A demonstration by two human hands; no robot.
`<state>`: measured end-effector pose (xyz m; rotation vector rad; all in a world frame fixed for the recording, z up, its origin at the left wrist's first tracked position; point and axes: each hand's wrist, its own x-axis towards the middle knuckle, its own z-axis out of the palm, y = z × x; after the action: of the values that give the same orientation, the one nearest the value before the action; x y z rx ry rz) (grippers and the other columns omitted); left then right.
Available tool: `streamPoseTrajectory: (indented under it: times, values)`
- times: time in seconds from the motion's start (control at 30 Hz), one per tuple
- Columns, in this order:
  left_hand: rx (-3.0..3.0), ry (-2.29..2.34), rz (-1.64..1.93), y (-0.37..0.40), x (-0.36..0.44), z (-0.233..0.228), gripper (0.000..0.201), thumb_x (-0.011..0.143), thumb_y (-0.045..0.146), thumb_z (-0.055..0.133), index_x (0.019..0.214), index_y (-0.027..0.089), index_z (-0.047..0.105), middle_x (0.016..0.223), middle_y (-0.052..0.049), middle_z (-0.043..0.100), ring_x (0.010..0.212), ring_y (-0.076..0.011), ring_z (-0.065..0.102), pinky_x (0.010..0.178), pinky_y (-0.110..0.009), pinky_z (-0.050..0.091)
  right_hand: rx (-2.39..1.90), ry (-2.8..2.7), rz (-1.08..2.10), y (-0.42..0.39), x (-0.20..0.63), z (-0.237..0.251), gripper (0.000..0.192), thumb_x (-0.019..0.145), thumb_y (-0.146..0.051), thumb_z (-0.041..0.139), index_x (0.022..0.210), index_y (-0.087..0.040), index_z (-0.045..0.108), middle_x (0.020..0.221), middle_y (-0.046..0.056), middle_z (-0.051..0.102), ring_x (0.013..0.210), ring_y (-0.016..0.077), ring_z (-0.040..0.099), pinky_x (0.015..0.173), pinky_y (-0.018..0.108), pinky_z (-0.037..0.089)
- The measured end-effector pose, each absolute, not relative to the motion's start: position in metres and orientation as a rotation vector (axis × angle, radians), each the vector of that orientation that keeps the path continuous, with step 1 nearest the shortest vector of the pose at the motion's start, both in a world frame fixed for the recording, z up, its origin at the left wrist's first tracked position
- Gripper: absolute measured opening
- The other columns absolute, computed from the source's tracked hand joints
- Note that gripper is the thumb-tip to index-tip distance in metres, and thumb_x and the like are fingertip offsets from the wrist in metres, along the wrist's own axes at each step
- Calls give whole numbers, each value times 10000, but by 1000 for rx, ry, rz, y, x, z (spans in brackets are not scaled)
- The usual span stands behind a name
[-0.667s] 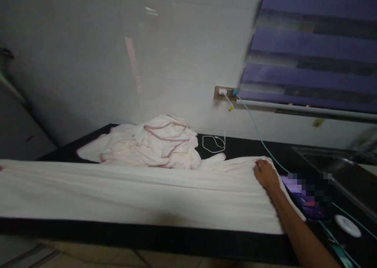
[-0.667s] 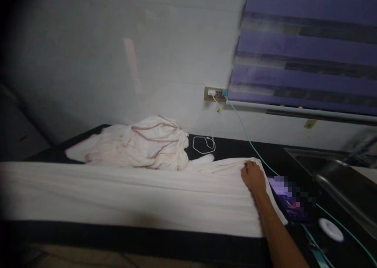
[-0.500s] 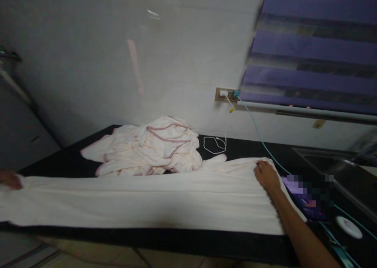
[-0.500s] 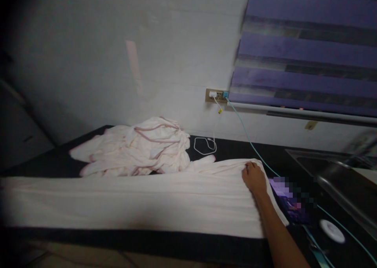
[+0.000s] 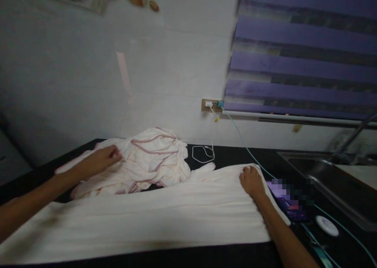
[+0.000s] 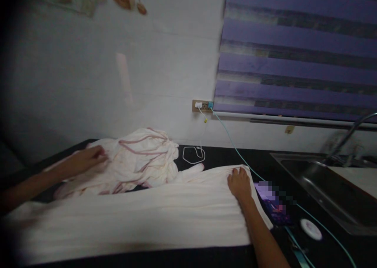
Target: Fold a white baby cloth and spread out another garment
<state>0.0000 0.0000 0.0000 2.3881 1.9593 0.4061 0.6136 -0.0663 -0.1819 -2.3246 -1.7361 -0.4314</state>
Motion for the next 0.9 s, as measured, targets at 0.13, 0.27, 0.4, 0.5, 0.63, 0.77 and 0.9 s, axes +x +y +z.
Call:
streamPoseTrajectory:
  times: [0.13, 0.27, 0.4, 0.5, 0.63, 0.77, 0.9]
  values:
    - [2562, 1520, 395, -2, 128, -42, 334, 955, 441, 443, 922, 164, 626, 876, -24, 685, 817, -186, 595, 743, -260, 408, -2354, -1755, -435, -67, 612, -183, 496, 1019, -406, 434, 1382, -85, 538, 1486, 290, 451, 1403, 378, 419, 1086, 487, 383]
    - [2673, 1030, 372, -23, 241, -92, 476, 967, 519, 482, 1278, 194, 636, 1315, -121, 674, 1190, -281, 614, 1018, -379, 458, -2352, -1783, -402, -67, 614, -182, 525, 1026, -422, 423, 1415, -81, 517, 1496, 286, 444, 1430, 376, 388, 1109, 488, 364]
    - [2684, 929, 392, -16, 292, -120, 435, 912, 463, 562, 1196, 146, 657, 1324, -176, 634, 1217, -327, 584, 1056, -427, 458, -2331, -1797, -380, -67, 616, -182, 520, 1030, -431, 414, 1406, -88, 520, 1498, 282, 449, 1443, 374, 367, 1130, 501, 342]
    - [2628, 976, 412, 8, 301, -120, 323, 907, 425, 514, 1010, 153, 657, 1146, -163, 660, 1053, -295, 618, 962, -425, 493, -2311, -1799, -354, -67, 617, -182, 524, 1028, -446, 418, 1407, -97, 511, 1508, 275, 445, 1457, 371, 348, 1138, 498, 336]
    - [2533, 1008, 387, 38, 297, -109, 382, 901, 518, 458, 951, 177, 623, 987, -88, 669, 909, -238, 614, 820, -346, 506, -2309, -1780, -324, -67, 619, -181, 536, 1029, -467, 409, 1421, -112, 495, 1537, 265, 418, 1466, 362, 342, 1144, 488, 328]
    - [2461, 1097, 268, 56, 285, -96, 457, 847, 598, 497, 939, 172, 634, 848, -52, 673, 784, -213, 613, 688, -294, 469, -2295, -1771, -298, -67, 620, -179, 526, 1031, -471, 399, 1416, -127, 500, 1548, 254, 410, 1459, 352, 354, 1142, 474, 326]
    - [2506, 1208, 127, 62, 270, -85, 631, 781, 657, 595, 1142, 142, 645, 1050, -139, 717, 912, -275, 662, 783, -342, 505, -2296, -1748, -289, -67, 620, -179, 523, 1023, -471, 416, 1414, -135, 507, 1541, 248, 418, 1448, 351, 364, 1141, 474, 322]
